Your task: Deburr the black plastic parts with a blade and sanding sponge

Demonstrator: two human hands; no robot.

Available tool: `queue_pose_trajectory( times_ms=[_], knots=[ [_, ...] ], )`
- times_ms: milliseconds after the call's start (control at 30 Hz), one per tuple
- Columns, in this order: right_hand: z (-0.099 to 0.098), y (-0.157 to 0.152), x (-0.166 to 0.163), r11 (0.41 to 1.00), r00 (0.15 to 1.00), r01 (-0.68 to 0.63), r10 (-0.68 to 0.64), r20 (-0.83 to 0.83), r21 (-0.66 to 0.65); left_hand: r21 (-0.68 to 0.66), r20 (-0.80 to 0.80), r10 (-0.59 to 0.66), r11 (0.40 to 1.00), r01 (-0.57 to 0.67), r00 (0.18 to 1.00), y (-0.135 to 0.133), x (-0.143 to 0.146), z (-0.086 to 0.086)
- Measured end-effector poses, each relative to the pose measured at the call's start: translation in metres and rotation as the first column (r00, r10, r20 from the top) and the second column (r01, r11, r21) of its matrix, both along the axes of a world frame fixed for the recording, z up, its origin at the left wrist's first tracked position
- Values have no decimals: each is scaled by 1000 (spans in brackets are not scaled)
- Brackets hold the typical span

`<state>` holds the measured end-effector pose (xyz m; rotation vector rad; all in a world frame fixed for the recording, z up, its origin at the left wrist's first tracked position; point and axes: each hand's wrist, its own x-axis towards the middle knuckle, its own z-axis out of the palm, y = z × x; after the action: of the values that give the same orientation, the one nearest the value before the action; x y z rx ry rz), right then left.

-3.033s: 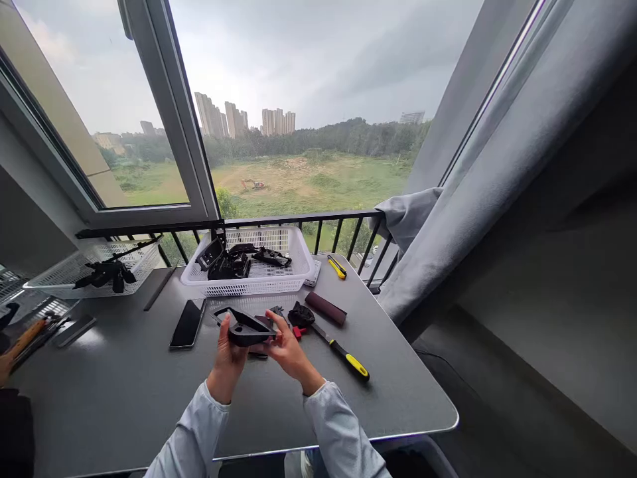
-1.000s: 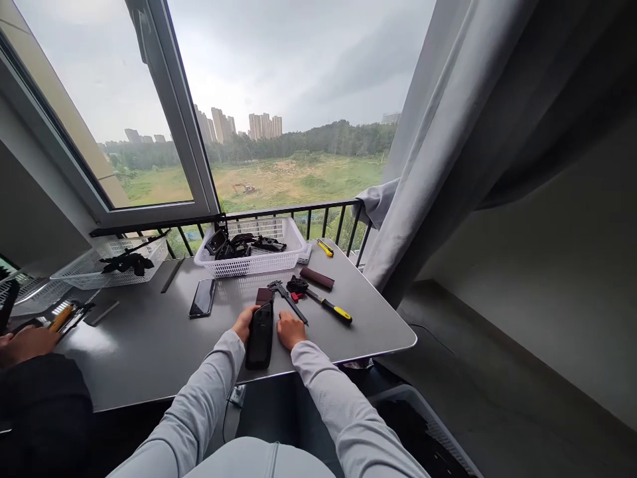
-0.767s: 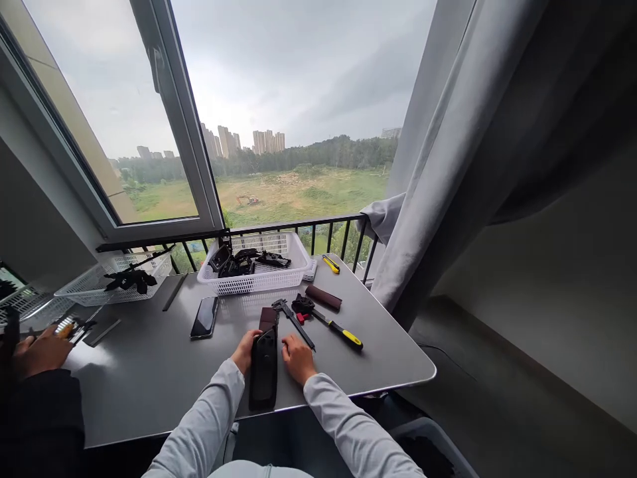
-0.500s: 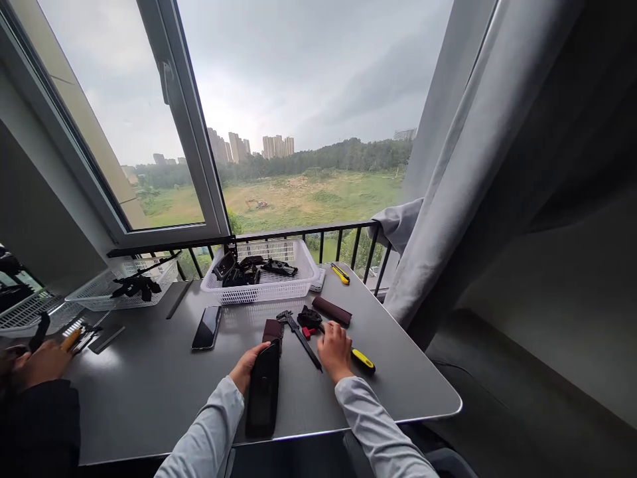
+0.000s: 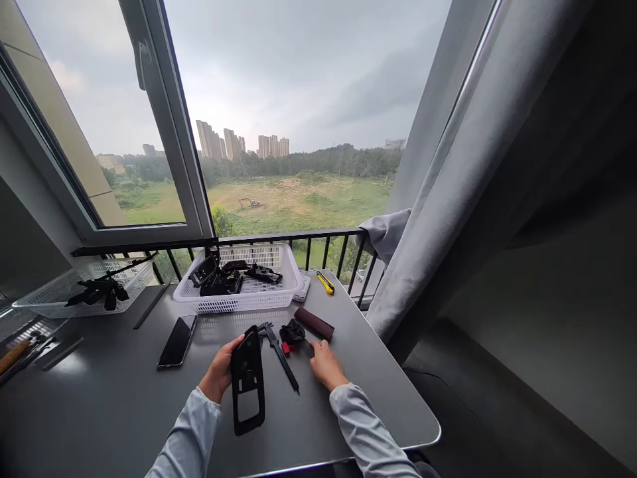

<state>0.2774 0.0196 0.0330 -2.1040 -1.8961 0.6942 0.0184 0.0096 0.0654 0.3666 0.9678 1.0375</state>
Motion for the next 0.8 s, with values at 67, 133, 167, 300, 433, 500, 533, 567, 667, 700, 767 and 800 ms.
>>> queue_pose_trajectory(
  times_ms=[67,133,167,300,433,500,533,567,667,700,767,800],
  knots=[
    [5,-3,10,999,996,-31,30,-85,-13,56,-10,22,998,-21,1000,6,2,12],
    [10,-6,19,997,981,-74,67,-185,-30,106,-22,37,994,-35,999,11,5,22],
    [12,-9,23,995,969,-94,82,-233,-42,127,-26,44,991,-40,999,13,6,26],
    [19,-15,27,983,914,-148,93,-395,-112,181,-28,86,980,-80,996,25,13,35],
    [22,-11,16,985,871,-140,75,-486,-98,187,-24,135,974,-128,991,36,15,37],
    [25,-5,10,995,857,-91,62,-511,-31,195,-19,160,969,-153,987,41,13,38],
    [27,-2,7,998,851,-61,55,-522,6,202,-16,173,965,-166,985,43,12,39],
    [29,2,5,999,844,-32,49,-534,40,211,-13,186,961,-179,982,45,11,40],
    [38,12,0,995,818,19,41,-574,98,247,-6,221,945,-213,975,51,11,45],
    [41,16,-2,994,807,24,45,-589,109,258,-4,228,941,-219,974,52,11,47],
    [50,22,-7,991,786,27,60,-615,130,279,2,234,934,-225,972,56,13,52],
    [56,24,-10,990,777,27,68,-625,142,292,4,232,930,-223,973,57,14,55]
  ],
)
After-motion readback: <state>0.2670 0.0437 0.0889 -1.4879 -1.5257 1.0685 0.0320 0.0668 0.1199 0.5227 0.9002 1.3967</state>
